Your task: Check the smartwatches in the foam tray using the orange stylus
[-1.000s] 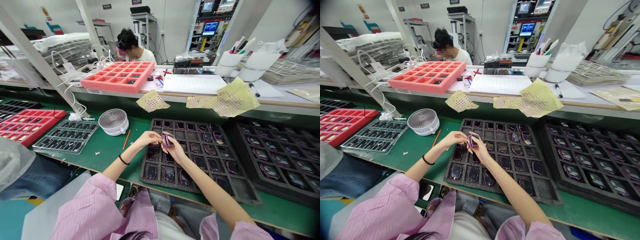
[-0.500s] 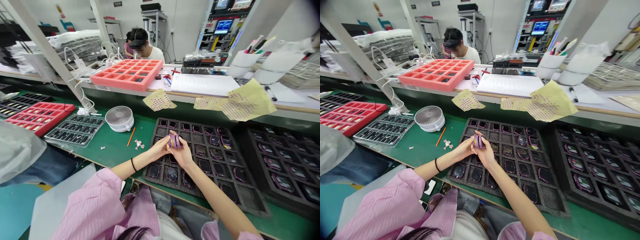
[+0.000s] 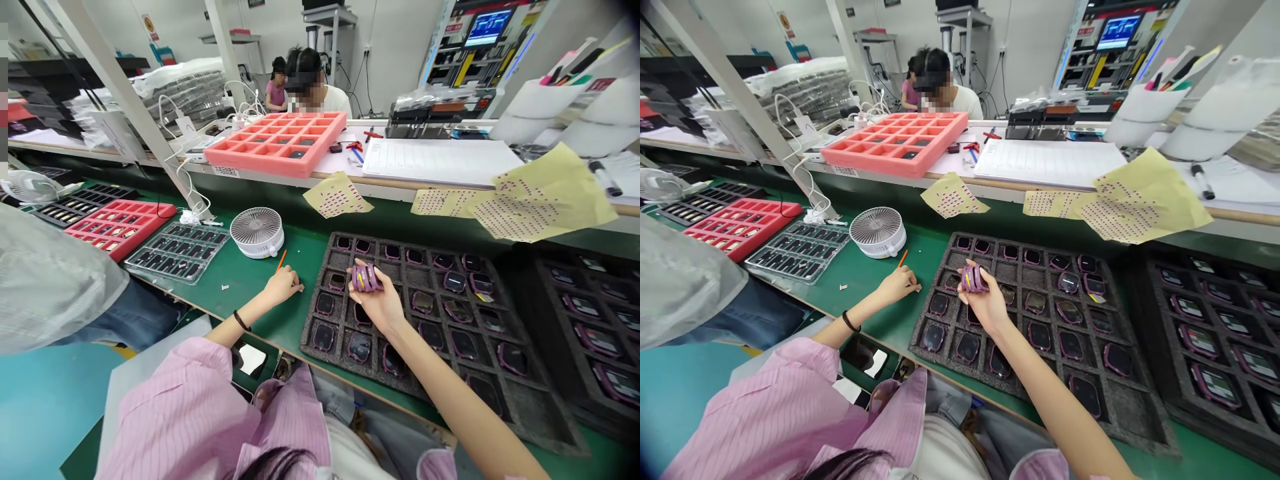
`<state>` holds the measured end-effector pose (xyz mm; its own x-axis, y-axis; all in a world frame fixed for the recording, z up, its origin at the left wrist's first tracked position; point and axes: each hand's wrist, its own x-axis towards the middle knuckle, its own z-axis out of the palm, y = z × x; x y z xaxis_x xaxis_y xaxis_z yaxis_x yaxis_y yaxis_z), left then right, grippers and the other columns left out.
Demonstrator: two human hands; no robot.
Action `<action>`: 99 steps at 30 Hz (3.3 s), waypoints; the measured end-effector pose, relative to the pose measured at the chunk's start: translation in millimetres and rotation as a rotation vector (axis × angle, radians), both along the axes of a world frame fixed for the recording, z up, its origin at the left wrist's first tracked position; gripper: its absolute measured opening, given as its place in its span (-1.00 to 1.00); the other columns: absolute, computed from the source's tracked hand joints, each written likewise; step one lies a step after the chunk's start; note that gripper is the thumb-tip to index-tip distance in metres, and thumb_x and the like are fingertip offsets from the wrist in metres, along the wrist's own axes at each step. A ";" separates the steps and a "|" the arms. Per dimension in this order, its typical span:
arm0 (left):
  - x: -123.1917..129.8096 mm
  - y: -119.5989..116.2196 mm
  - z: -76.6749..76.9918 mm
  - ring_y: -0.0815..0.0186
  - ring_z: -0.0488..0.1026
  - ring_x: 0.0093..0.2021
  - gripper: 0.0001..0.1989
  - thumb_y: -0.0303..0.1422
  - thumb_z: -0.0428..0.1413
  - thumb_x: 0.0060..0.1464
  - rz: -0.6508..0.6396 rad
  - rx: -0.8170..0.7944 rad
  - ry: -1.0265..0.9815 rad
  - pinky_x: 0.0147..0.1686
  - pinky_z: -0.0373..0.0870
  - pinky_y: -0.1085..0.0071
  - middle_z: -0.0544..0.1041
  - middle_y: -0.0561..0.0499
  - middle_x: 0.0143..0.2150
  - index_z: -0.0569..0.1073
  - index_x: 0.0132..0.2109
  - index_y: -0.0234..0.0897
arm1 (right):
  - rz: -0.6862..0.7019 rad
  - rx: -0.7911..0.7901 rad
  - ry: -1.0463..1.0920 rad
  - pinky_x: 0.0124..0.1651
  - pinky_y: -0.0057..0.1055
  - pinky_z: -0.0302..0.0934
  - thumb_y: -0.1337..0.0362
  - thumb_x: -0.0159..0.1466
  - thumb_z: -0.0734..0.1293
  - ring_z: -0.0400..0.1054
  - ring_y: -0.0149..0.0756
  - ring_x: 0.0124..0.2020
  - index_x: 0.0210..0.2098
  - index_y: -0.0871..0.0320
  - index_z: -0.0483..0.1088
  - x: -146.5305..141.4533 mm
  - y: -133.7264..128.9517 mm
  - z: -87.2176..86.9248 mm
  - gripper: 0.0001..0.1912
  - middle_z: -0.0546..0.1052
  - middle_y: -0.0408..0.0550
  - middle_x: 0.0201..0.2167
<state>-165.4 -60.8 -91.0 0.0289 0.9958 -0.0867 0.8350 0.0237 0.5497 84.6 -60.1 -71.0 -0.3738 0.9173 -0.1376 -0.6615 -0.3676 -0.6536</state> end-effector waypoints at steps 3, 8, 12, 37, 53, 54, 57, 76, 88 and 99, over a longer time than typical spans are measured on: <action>0.3 0.6 -5.1 0.16 0.43 -0.21 -0.79 -0.40 0.23 -0.11 -0.016 0.008 0.009 -0.19 0.35 0.35 0.44 -0.07 -0.37 0.37 -0.59 -0.27 | 0.014 0.004 0.000 -0.59 -0.42 0.09 0.18 0.21 0.24 0.34 -0.32 -0.50 -0.17 0.11 0.43 -2.2 -2.4 -0.5 -0.75 0.54 -0.01 -0.29; 22.3 1.0 10.4 0.30 0.45 -0.38 -0.89 -0.38 0.09 0.10 -0.031 0.083 -0.084 -0.33 0.33 0.43 0.48 0.01 -0.42 0.42 -0.39 -0.27 | -0.022 0.002 0.002 -0.58 -0.43 0.08 0.19 0.19 0.25 0.34 -0.32 -0.52 -0.18 0.13 0.44 -3.9 -1.3 -1.7 -0.74 0.54 0.00 -0.31; 60.2 -1.3 29.3 0.38 0.41 -0.42 -0.82 -0.30 0.01 0.20 -0.143 0.211 -0.430 -0.38 0.32 0.48 0.50 0.02 -0.36 0.45 -0.24 -0.29 | -0.036 0.025 0.005 -0.58 -0.43 0.09 0.19 0.20 0.25 0.34 -0.32 -0.51 -0.15 0.11 0.44 -4.0 0.7 -3.5 -0.73 0.54 -0.02 -0.31; 127.7 -1.5 23.5 0.35 0.48 -0.48 -0.66 -0.18 0.27 -0.09 0.058 0.192 -1.045 -0.39 0.46 0.40 0.58 -0.06 -0.40 0.53 -0.28 -0.40 | -0.219 0.100 -0.029 -0.49 -0.50 0.15 0.21 0.13 0.34 0.28 -0.41 -0.42 -0.11 0.05 0.42 -3.6 -0.8 -7.4 -0.69 0.47 -0.16 -0.33; 132.8 -19.8 1.1 0.54 0.07 -0.69 -0.12 -0.32 0.09 0.12 -0.385 -0.147 -1.007 -0.63 0.02 0.61 0.20 0.30 -0.70 -0.27 0.40 -0.36 | -0.392 0.048 -0.055 -0.43 -0.47 0.11 0.13 0.07 0.40 0.31 -0.40 -0.38 -0.13 0.04 0.42 -2.8 -0.9 -8.8 -0.63 0.52 -0.16 -0.28; 131.8 -19.0 0.2 0.55 0.04 -0.70 -0.14 -0.34 0.09 0.11 -0.366 -0.144 -0.998 -0.64 -0.01 0.61 0.17 0.31 -0.71 -0.22 0.40 -0.38 | -0.389 0.056 -0.059 -0.42 -0.47 0.12 0.14 0.06 0.40 0.31 -0.39 -0.38 -0.13 0.05 0.41 -3.5 -1.7 -9.2 -0.63 0.52 -0.16 -0.29; 126.0 -15.4 -0.2 0.58 -0.08 -0.70 -0.23 -0.41 0.10 0.05 -0.285 -0.110 -0.920 -0.65 -0.13 0.61 0.08 0.33 -0.71 0.03 0.36 -0.44 | -0.373 0.062 -0.077 -0.41 -0.45 0.15 0.14 0.07 0.40 0.33 -0.38 -0.39 -0.16 0.06 0.40 -5.5 -3.5 -11.9 -0.65 0.52 -0.16 -0.31; -15.6 -13.8 -29.5 0.27 0.45 -0.22 -0.77 -0.48 -0.09 0.25 -0.556 0.403 0.467 -0.14 0.39 0.33 0.52 -0.15 -0.20 0.47 -0.21 -0.37 | 0.031 -0.172 0.057 -0.62 -0.48 0.07 0.21 0.24 0.24 0.33 -0.34 -0.53 -0.20 0.21 0.43 -1.0 4.9 -5.2 -0.76 0.54 0.04 -0.37; 57.1 -1.9 51.6 0.30 0.48 -0.07 -0.74 -0.38 -0.10 0.31 -0.819 0.740 -0.013 -0.06 0.43 0.38 0.57 -0.16 -0.13 0.47 -0.10 -0.32 | 0.283 -0.201 0.092 -0.65 -0.50 0.04 0.19 0.27 0.24 0.28 -0.34 -0.54 -0.35 0.16 0.40 -2.0 2.8 -8.8 -0.81 0.49 -0.05 -0.48; 66.7 8.3 63.6 0.25 0.45 -0.09 -0.66 -0.36 -0.15 0.32 -1.033 0.577 0.024 0.00 0.36 0.33 0.57 -0.22 -0.13 0.51 -0.12 -0.31 | 0.347 -0.165 0.064 -0.65 -0.51 0.01 0.15 0.22 0.30 0.28 -0.36 -0.56 -0.47 0.15 0.35 -4.3 -2.3 -6.4 -0.78 0.40 -0.15 -0.57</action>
<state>-98.7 -52.4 -27.4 0.8475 0.3930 0.3569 0.3226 -0.9152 0.2417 80.3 -62.4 -77.4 -0.6703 0.7026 -0.2387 -0.5174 -0.6731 -0.5284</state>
